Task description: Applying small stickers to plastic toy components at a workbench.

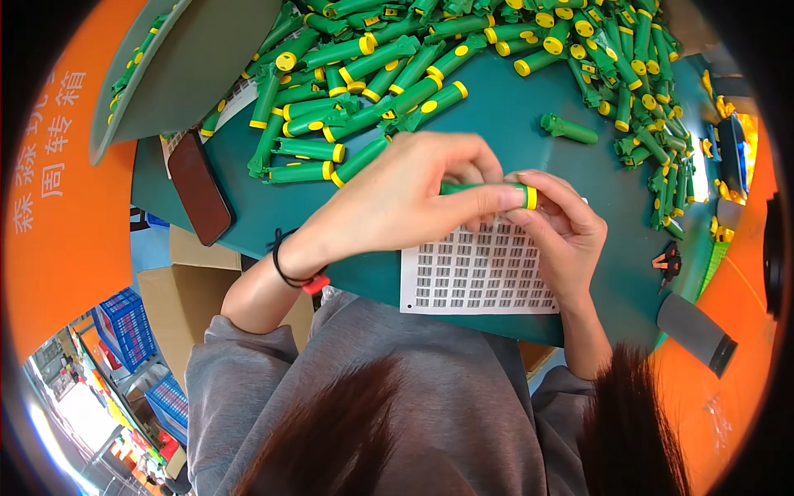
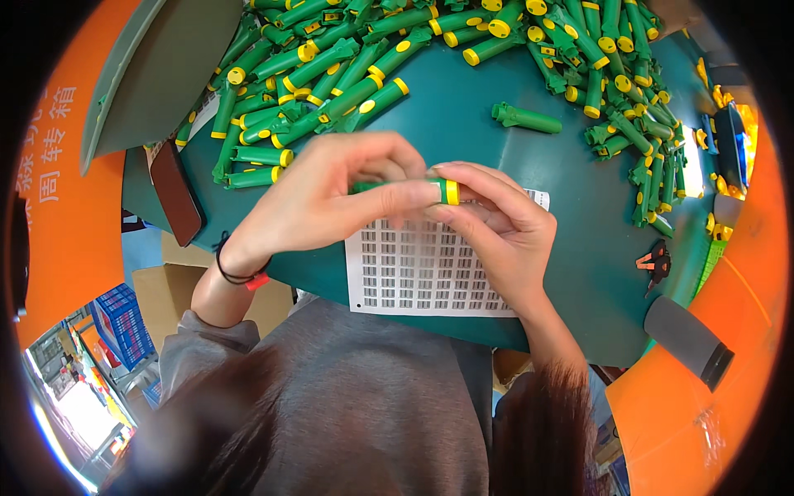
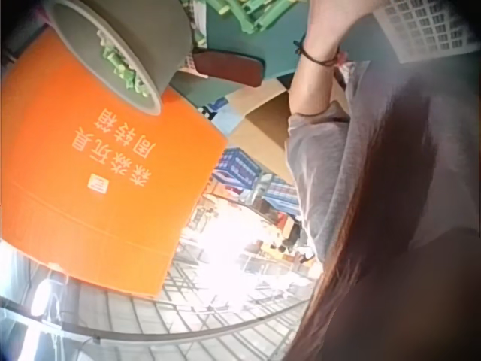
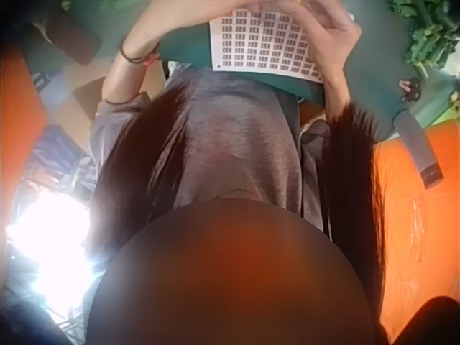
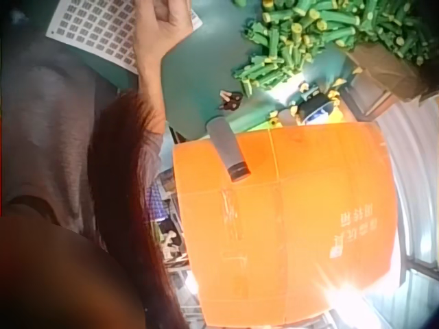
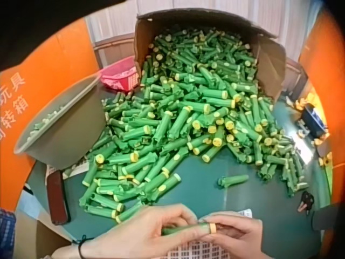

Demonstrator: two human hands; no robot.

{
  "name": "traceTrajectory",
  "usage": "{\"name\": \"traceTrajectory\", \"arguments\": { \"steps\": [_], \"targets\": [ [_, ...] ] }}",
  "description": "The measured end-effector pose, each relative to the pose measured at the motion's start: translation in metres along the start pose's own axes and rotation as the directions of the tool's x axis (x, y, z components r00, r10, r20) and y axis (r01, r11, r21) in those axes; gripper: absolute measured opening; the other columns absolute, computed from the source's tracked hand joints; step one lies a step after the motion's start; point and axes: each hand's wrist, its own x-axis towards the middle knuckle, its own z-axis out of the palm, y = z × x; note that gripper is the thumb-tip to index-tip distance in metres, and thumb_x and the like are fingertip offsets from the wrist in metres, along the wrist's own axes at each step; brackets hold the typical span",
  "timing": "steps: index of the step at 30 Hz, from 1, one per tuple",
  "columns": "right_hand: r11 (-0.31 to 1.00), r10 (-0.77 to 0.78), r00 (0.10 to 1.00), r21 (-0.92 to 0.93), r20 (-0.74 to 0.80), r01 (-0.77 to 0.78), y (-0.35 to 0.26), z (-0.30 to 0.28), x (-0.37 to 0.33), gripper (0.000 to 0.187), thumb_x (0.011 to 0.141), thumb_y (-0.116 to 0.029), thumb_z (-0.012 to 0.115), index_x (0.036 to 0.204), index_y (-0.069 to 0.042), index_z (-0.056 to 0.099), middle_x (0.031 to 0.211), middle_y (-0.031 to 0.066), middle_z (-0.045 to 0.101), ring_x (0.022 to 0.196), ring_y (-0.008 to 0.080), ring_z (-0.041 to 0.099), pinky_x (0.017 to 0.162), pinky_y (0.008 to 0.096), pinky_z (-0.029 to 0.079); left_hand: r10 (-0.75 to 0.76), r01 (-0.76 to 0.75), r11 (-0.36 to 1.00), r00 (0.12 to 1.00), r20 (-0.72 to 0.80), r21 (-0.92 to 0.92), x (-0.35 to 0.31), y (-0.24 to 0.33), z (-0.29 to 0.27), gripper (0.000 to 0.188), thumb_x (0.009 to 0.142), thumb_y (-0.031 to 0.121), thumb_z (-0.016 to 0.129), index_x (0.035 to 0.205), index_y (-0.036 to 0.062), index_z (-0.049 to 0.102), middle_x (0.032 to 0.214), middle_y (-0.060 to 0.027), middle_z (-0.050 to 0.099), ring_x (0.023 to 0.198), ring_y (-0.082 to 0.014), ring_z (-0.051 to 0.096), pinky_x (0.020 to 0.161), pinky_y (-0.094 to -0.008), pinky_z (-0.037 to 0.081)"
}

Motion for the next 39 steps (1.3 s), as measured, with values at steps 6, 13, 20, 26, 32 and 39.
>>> {"name": "traceTrajectory", "arguments": {
  "steps": [6, 13, 20, 26, 32, 39],
  "targets": [
    [0.987, 0.116, 0.992, 0.105, 0.045, -0.12, 0.002, 0.005, 0.001, 0.039, 0.086, 0.012, 0.067, 0.124, 0.005, 0.063, 0.122, 0.0164, 0.065, 0.109, 0.0214, 0.065, 0.094, 0.0321, 0.056, 0.018, -0.025, 0.997, 0.995, 0.1, 0.071, -0.002, -0.019, 0.004, 0.036, 0.102, 0.033, 0.058, 0.102, -0.0009, 0.068, 0.078, 0.0009, 0.064, 0.075, -0.0025, 0.055, 0.064, -0.0209, 0.044],
    [0.814, -0.142, 0.99, -0.566, 0.023, 0.13, -0.019, -0.017, 0.019, 0.05, 0.073, -0.009, 0.084, 0.12, -0.005, 0.067, 0.132, 0.0121, 0.053, 0.112, 0.0259, 0.058, 0.101, 0.0396, 0.046, 0.525, -0.136, 0.754, 0.712, -0.466, 0.642, -0.033, 0.017, -0.102, 0.031, 0.102, 0.03, 0.054, 0.108, 0.006, 0.073, 0.087, -0.0041, 0.066, 0.067, -0.0115, 0.057, 0.062, -0.027, 0.047],
    [0.615, 0.041, 0.984, -0.781, 0.174, 0.112, -0.003, -0.009, 0.022, 0.025, 0.078, -0.017, 0.08, 0.098, -0.007, 0.07, 0.093, 0.0058, 0.067, 0.096, 0.0247, 0.059, 0.095, 0.0364, 0.04, 0.809, 0.594, 0.263, 0.294, -0.509, 0.76, -0.063, 0.033, -0.206, 0.035, 0.101, 0.032, 0.053, 0.114, 0.0048, 0.07, 0.099, -0.0153, 0.07, 0.097, -0.0282, 0.067, 0.082, -0.0372, 0.05],
    [0.698, 0.051, 0.991, -0.714, 0.124, 0.054, 0.005, -0.007, 0.019, 0.01, 0.083, -0.012, 0.075, 0.088, -0.004, 0.074, 0.081, 0.0032, 0.067, 0.084, 0.0189, 0.058, 0.09, 0.033, 0.038, 0.621, -0.275, 0.417, 0.782, -0.051, 0.867, -0.043, -0.029, -0.019, 0.03, 0.083, 0.019, 0.075, 0.111, 0.0112, 0.069, 0.11, -0.0049, 0.064, 0.098, -0.0223, 0.063, 0.082, -0.033, 0.052],
    [0.752, 0.077, 0.993, -0.659, 0.091, 0.002, 0.009, -0.006, 0.014, 0.008, 0.085, -0.012, 0.073, 0.088, -0.004, 0.074, 0.081, 0.0005, 0.067, 0.083, 0.0144, 0.055, 0.092, 0.0333, 0.035, 0.649, -0.321, 0.446, 0.759, -0.055, 0.835, -0.032, -0.07, 0.018, 0.025, 0.081, 0.017, 0.073, 0.103, 0.0071, 0.071, 0.103, -0.0028, 0.062, 0.094, -0.02, 0.058, 0.078, -0.0344, 0.048],
    [0.744, 0.082, 0.994, -0.668, 0.066, -0.017, 0.009, 0.002, 0.013, 0.008, 0.085, -0.012, 0.073, 0.087, -0.005, 0.074, 0.081, 0.0004, 0.067, 0.082, 0.0139, 0.054, 0.092, 0.0328, 0.034, 0.736, -0.364, 0.39, 0.676, -0.048, 0.846, -0.035, -0.077, 0.016, 0.031, 0.064, 0.011, 0.073, 0.095, 0.0108, 0.073, 0.097, 0.0008, 0.065, 0.086, -0.0188, 0.06, 0.072, -0.032, 0.048]
  ]
}}
